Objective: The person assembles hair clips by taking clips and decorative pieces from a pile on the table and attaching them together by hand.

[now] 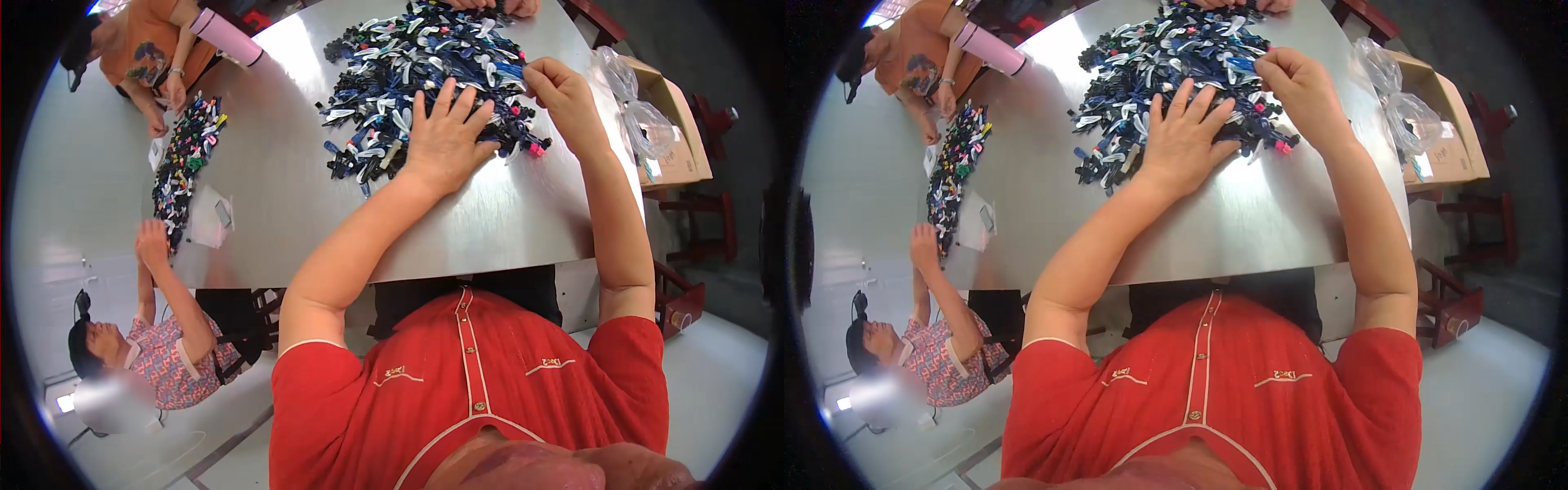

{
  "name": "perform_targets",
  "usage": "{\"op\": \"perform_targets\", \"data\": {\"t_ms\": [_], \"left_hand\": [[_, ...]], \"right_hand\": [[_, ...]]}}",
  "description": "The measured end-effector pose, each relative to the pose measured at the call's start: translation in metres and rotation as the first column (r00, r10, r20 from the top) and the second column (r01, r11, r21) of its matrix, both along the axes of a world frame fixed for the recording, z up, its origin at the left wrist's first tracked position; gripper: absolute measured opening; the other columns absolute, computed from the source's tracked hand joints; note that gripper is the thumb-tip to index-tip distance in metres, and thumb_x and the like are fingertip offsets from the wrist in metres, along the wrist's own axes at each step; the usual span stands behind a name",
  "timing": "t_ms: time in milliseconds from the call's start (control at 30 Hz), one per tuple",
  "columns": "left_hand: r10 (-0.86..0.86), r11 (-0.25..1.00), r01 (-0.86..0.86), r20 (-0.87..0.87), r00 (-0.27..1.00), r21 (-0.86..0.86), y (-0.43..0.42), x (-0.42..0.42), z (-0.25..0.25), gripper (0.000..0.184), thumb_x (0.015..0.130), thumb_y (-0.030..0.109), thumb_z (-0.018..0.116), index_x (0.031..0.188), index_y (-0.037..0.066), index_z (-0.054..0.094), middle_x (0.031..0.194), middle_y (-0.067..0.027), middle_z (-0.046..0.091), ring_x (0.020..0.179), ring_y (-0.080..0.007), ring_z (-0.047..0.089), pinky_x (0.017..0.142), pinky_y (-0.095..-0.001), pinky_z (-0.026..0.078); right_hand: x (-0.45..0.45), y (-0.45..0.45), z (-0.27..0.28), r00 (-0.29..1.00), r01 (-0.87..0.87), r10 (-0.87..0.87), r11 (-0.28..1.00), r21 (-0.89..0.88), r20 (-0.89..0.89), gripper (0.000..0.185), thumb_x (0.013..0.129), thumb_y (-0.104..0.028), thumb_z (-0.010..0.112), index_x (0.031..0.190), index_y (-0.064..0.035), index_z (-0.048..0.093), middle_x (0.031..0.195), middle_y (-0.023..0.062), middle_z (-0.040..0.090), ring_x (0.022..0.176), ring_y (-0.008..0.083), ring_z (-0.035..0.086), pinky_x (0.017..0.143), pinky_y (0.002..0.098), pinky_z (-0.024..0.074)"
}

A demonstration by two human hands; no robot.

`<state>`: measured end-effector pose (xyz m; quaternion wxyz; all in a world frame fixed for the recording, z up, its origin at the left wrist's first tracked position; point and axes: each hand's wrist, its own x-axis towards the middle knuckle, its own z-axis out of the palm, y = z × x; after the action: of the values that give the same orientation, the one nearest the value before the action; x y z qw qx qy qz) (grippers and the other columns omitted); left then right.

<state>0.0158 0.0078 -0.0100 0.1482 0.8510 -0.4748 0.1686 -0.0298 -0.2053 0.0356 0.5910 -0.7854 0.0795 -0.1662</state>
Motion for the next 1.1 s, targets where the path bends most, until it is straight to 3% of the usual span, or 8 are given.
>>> {"op": "perform_targets", "data": {"t_ms": [133,200,367,467,633,733,933,1100], "left_hand": [[-0.050,0.997,0.055,-0.085,0.995,0.050,0.011,-0.002,0.018,0.062,0.085,0.048,0.069,0.139,0.019,0.056,0.149,-0.0128,0.044,0.142,-0.0356,0.034,0.115,-0.0636,0.018],[-0.084,0.995,0.087,-0.078,0.993,0.039,0.029,-0.007,0.026,0.060,0.087,0.044,0.069,0.139,0.017,0.056,0.148,-0.0137,0.044,0.142,-0.0351,0.034,0.117,-0.0585,0.021],[-0.184,0.980,0.195,-0.205,0.961,0.034,0.060,-0.040,0.035,0.049,0.085,0.024,0.072,0.130,0.010,0.059,0.138,-0.0153,0.051,0.133,-0.0352,0.044,0.112,-0.0485,0.035],[-0.064,0.997,0.057,-0.182,0.981,-0.043,0.075,-0.050,0.034,0.037,0.082,0.012,0.071,0.117,0.006,0.062,0.117,-0.0149,0.059,0.112,-0.0363,0.056,0.097,-0.0460,0.044],[0.286,0.956,-0.292,-0.112,0.952,-0.040,0.099,-0.025,0.020,0.026,0.085,0.007,0.069,0.109,0.002,0.061,0.105,-0.0163,0.060,0.105,-0.0388,0.057,0.092,-0.0476,0.046],[0.247,0.960,-0.273,-0.264,0.932,-0.064,0.106,-0.012,0.004,0.015,0.091,0.004,0.064,0.104,-0.001,0.062,0.098,-0.0135,0.061,0.084,-0.0285,0.062,0.075,-0.0357,0.051],[0.184,0.953,-0.254,-0.351,0.918,-0.163,0.093,-0.013,-0.007,0.015,0.090,0.003,0.062,0.104,-0.002,0.061,0.096,-0.0128,0.060,0.083,-0.0272,0.062,0.074,-0.0350,0.051],[0.157,0.950,-0.208,-0.221,0.963,-0.231,0.092,-0.010,-0.015,0.014,0.090,0.004,0.059,0.102,-0.003,0.059,0.095,-0.0142,0.058,0.085,-0.0311,0.059,0.076,-0.0384,0.049]], "right_hand": [[-0.047,-0.034,0.030,0.997,0.051,-0.046,0.995,-0.085,0.056,0.021,0.099,-0.022,0.061,0.095,-0.0026,0.066,0.081,-0.0016,0.061,0.076,0.0059,0.053,0.067,0.0227,0.0427],[-0.080,-0.047,0.036,0.959,0.260,-0.237,0.954,-0.149,0.156,0.022,0.099,-0.022,0.061,0.098,-0.0005,0.067,0.083,-0.0002,0.061,0.076,0.0069,0.054,0.069,0.0226,0.0434],[-0.166,-0.108,-0.010,0.769,0.631,-0.625,0.776,-0.005,0.135,0.024,0.101,-0.020,0.062,0.104,0.0022,0.068,0.084,0.0016,0.062,0.075,0.0083,0.055,0.069,0.0211,0.0447],[-0.210,-0.133,-0.050,0.521,0.756,-0.839,0.538,0.374,0.155,0.018,0.098,-0.017,0.065,0.105,-0.0006,0.070,0.085,0.0030,0.067,0.072,0.0093,0.059,0.066,0.0234,0.0475],[-0.245,-0.173,-0.107,0.437,0.841,-0.896,0.440,0.316,0.085,0.018,0.097,-0.016,0.067,0.105,-0.0011,0.070,0.082,0.0022,0.065,0.071,0.0100,0.058,0.064,0.0252,0.0479],[-0.239,-0.193,-0.135,0.430,0.831,-0.902,0.409,0.377,0.030,0.019,0.095,-0.016,0.068,0.106,-0.0002,0.070,0.081,0.0012,0.064,0.068,0.0096,0.057,0.062,0.0242,0.0477],[-0.221,-0.221,-0.170,0.407,0.891,-0.910,0.376,0.254,-0.077,0.019,0.093,-0.012,0.066,0.103,0.0037,0.072,0.083,0.0033,0.068,0.068,0.0091,0.060,0.062,0.0227,0.0492],[-0.211,-0.228,-0.168,0.465,0.874,-0.884,0.450,0.181,-0.046,0.021,0.092,-0.014,0.066,0.102,0.0027,0.074,0.082,0.0038,0.070,0.068,0.0100,0.061,0.064,0.0260,0.0507]]}}
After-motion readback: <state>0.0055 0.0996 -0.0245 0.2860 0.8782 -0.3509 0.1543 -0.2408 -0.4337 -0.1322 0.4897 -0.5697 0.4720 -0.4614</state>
